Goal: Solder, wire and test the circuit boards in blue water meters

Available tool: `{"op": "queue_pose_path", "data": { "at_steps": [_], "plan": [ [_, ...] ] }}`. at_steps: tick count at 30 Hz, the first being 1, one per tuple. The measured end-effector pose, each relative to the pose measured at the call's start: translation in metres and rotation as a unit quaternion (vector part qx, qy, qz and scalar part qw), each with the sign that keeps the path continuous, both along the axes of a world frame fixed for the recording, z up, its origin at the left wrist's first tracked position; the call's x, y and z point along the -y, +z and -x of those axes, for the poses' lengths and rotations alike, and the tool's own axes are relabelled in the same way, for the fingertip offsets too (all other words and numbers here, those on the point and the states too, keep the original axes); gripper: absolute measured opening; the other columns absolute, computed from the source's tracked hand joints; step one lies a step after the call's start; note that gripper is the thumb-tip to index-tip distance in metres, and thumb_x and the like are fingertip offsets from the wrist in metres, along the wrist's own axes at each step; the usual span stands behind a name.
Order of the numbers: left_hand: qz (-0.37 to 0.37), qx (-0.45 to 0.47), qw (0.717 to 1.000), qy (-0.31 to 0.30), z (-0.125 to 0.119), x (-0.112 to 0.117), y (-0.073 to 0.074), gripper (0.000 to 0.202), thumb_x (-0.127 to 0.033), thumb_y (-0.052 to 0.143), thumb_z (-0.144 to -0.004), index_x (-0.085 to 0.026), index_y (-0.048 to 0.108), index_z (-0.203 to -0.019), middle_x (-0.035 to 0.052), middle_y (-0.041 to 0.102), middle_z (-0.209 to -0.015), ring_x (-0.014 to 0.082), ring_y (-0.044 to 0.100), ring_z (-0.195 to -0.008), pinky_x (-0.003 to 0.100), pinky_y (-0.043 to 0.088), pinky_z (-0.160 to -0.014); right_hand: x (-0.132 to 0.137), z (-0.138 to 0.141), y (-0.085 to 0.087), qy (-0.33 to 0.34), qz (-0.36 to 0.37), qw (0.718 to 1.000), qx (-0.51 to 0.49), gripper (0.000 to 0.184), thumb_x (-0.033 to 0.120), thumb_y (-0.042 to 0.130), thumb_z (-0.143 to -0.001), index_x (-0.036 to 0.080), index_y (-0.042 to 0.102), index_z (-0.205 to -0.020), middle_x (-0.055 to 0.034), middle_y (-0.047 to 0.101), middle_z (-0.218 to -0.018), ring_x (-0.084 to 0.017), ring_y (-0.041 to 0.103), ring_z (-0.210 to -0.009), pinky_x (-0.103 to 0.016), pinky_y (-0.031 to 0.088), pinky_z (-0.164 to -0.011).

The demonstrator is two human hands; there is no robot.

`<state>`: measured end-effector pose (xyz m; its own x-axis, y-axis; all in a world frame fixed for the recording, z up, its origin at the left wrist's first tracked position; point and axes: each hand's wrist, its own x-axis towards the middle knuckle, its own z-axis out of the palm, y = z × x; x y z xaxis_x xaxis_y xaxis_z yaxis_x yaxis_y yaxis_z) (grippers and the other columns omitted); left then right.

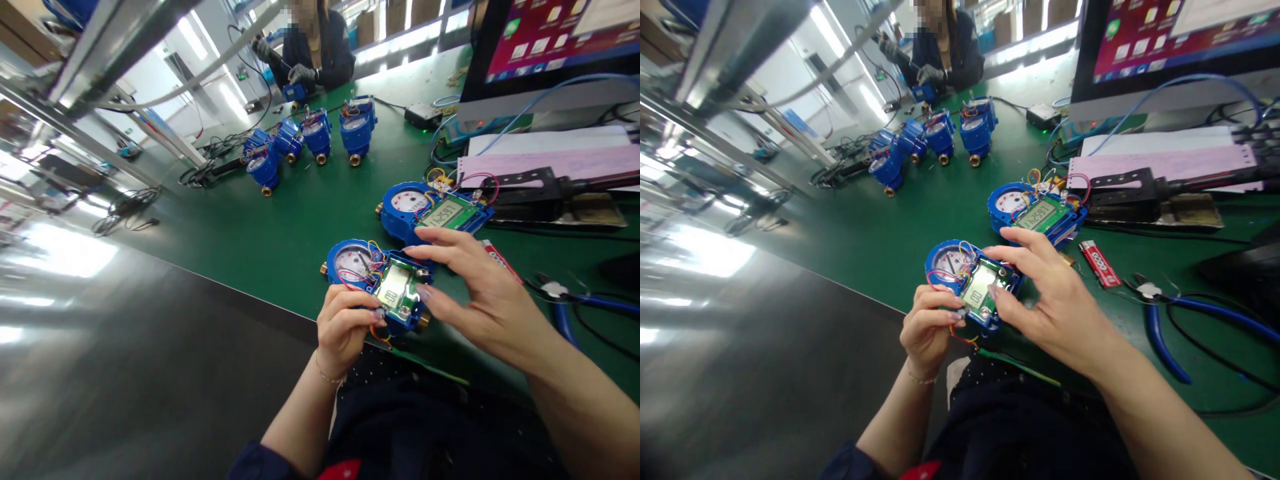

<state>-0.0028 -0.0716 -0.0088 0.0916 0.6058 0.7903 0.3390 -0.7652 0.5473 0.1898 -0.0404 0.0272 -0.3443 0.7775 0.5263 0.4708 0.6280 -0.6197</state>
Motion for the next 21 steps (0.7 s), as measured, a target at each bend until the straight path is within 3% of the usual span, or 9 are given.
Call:
{"op": "queue_pose_path", "data": {
  "at_steps": [3,6,12,21],
  "plan": [
    [0.011,0.011,1.0,-0.011,-0.004,-0.005,0.002,0.008,-0.01,0.065,-0.078,-0.016,0.06,-0.079,0.0017,0.066,-0.085,0.0131,0.056,-0.079,0.03,0.046,-0.075,-0.012,0.009,0.015,0.052,-0.015,0.997,0.057,0.04,0.008,0.041,-0.083,0.024,0.058,-0.115,-0.0062,0.051,-0.126,-0.02,0.051,-0.116,-0.038,0.047,-0.096],
    [0.02,-0.004,1.0,-0.019,-0.004,-0.007,0.005,0.008,-0.01,0.064,-0.079,-0.017,0.06,-0.08,0.0016,0.065,-0.085,0.0132,0.055,-0.079,0.03,0.045,-0.075,-0.02,0.02,0.02,0.093,-0.011,0.991,0.095,0.042,0.004,0.037,-0.082,0.019,0.06,-0.114,-0.0079,0.056,-0.119,-0.018,0.056,-0.106,-0.034,0.05,-0.091],
    [0.023,-0.002,0.999,-0.027,-0.003,-0.007,0.006,0.008,-0.01,0.065,-0.078,-0.016,0.06,-0.079,0.002,0.066,-0.086,0.0124,0.053,-0.077,0.029,0.044,-0.074,-0.023,0.024,0.013,0.075,0.042,0.995,0.058,0.043,0.001,0.04,-0.077,0.015,0.06,-0.112,-0.0051,0.059,-0.115,-0.013,0.057,-0.103,-0.023,0.047,-0.092],
    [0.024,0.005,0.999,-0.031,-0.004,-0.009,0.008,0.01,-0.008,0.066,-0.076,-0.014,0.059,-0.078,0.0028,0.065,-0.087,0.0115,0.052,-0.077,0.027,0.043,-0.072,-0.025,0.022,0.013,0.056,0.097,0.993,0.027,0.038,0.005,0.041,-0.079,0.017,0.063,-0.108,-0.0028,0.062,-0.111,-0.011,0.058,-0.102,-0.021,0.047,-0.092]
  ]
}}
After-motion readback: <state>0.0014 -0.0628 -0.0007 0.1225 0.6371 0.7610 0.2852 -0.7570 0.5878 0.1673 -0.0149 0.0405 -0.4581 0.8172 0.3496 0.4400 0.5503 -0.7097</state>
